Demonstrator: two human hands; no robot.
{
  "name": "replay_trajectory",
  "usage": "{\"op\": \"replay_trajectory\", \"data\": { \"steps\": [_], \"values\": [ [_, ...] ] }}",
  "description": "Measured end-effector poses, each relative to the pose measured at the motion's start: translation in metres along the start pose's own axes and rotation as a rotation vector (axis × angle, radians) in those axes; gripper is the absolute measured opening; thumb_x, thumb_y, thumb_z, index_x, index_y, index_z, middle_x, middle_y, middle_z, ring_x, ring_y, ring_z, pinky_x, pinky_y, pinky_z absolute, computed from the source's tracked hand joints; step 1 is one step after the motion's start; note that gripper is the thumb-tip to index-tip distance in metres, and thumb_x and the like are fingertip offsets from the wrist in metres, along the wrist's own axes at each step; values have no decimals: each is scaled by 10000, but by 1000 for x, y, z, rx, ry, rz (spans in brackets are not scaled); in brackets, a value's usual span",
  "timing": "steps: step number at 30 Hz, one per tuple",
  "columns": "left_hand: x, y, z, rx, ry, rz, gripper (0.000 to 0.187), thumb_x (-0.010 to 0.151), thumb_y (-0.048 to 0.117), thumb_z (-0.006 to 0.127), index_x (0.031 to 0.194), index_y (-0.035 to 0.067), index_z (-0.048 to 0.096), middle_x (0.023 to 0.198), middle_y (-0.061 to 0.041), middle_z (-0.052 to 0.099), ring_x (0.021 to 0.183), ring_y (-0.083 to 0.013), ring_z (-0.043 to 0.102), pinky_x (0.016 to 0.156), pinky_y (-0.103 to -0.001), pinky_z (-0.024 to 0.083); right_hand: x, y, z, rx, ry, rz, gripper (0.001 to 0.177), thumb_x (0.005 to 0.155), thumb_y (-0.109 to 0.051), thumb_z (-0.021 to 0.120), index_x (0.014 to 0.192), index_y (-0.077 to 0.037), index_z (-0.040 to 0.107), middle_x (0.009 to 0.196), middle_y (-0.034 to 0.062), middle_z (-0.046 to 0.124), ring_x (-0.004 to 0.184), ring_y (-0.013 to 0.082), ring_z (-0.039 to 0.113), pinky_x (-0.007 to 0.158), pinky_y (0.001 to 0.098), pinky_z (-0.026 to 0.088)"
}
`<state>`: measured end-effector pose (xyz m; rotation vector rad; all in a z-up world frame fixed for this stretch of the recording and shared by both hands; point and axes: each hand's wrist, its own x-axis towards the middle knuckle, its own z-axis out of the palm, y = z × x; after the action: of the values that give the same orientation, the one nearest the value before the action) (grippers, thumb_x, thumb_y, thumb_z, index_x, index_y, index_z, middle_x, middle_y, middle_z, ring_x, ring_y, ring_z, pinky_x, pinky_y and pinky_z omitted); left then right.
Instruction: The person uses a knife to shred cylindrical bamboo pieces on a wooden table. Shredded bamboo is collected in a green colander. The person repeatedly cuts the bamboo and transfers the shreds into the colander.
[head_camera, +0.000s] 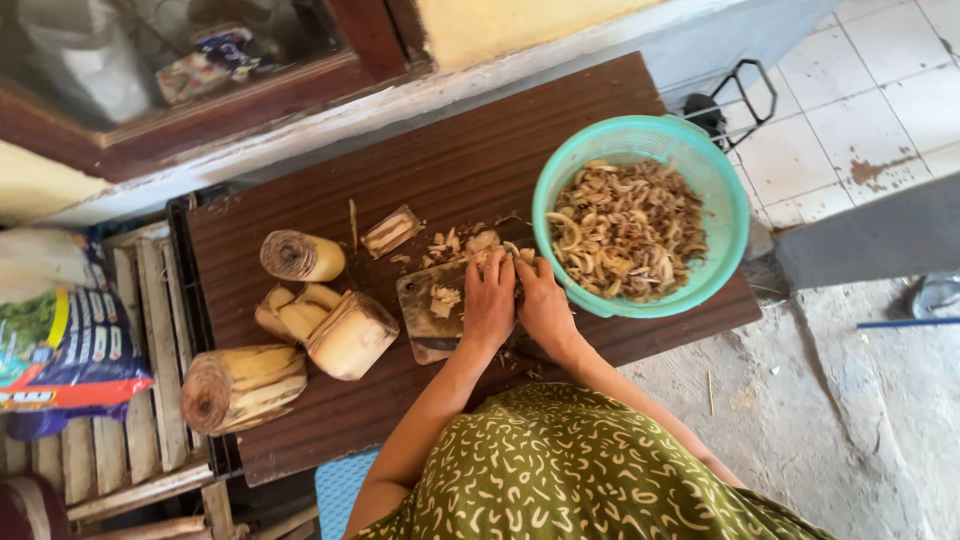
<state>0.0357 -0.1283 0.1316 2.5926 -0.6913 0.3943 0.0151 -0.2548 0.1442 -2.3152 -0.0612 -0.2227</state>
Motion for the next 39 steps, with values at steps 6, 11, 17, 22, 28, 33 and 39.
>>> {"op": "replay_trajectory", "data": {
  "steps": [6, 11, 17, 22, 28, 33, 39],
  "values": [
    [34, 30, 4, -32, -87, -14, 449, 819, -27, 663, 1263, -13, 596, 1428, -167, 472, 1298, -478, 444, 1023, -527, 463, 5, 13, -32, 0, 129, 7, 510, 824, 77, 632, 1328, 10, 592, 1231, 294, 554, 1031, 512, 625, 829, 533, 539],
    [58, 49, 16, -14, -65, 102, 396, 861, -16, 666, 1251, -1, 599, 1404, -153, 479, 1263, -436, 477, 1049, -532, 450, 8, 27, -55, 53, 202, 77, 543, 816, 97, 603, 1353, 17, 585, 1244, 298, 558, 1049, 507, 620, 829, 518, 545],
    [92, 73, 36, -52, -81, 222, 370, 864, -20, 645, 1229, -4, 591, 1400, -167, 482, 1287, -435, 475, 1107, -528, 433, 15, 51, -81, 46, 266, 196, 505, 821, 87, 601, 1317, -9, 603, 1261, 278, 571, 1005, 504, 642, 808, 530, 551],
    [111, 93, 64, -95, -139, 240, 414, 849, -12, 634, 1260, -8, 589, 1411, -172, 494, 1291, -456, 463, 1081, -519, 435, 17, 80, -96, -15, 314, 256, 490, 826, 74, 593, 1308, -13, 605, 1264, 283, 562, 991, 511, 648, 803, 531, 555],
    [115, 111, 103, -94, -146, 279, 366, 907, 37, 639, 1267, -3, 583, 1429, -173, 488, 1301, -469, 453, 1082, -550, 434, 13, 105, -111, -153, 323, 308, 485, 847, 20, 603, 1326, -60, 623, 1219, 263, 579, 970, 479, 666, 792, 518, 561],
    [110, 108, 133, -69, -200, 296, 398, 870, 55, 666, 1253, 6, 568, 1480, -189, 457, 1359, -515, 405, 1108, -595, 400, 8, 118, -107, -276, 227, 430, 471, 860, -39, 599, 1328, -90, 623, 1166, 243, 587, 928, 426, 683, 760, 504, 570],
    [108, 102, 150, -19, -375, 215, 603, 804, 91, 719, 1367, 35, 511, 1550, -188, 368, 1444, -528, 267, 1154, -654, 293, 12, 129, -94, -427, 143, 448, 435, 892, -69, 598, 1322, -128, 625, 1094, 195, 599, 958, 399, 686, 752, 486, 587]
  ]
}}
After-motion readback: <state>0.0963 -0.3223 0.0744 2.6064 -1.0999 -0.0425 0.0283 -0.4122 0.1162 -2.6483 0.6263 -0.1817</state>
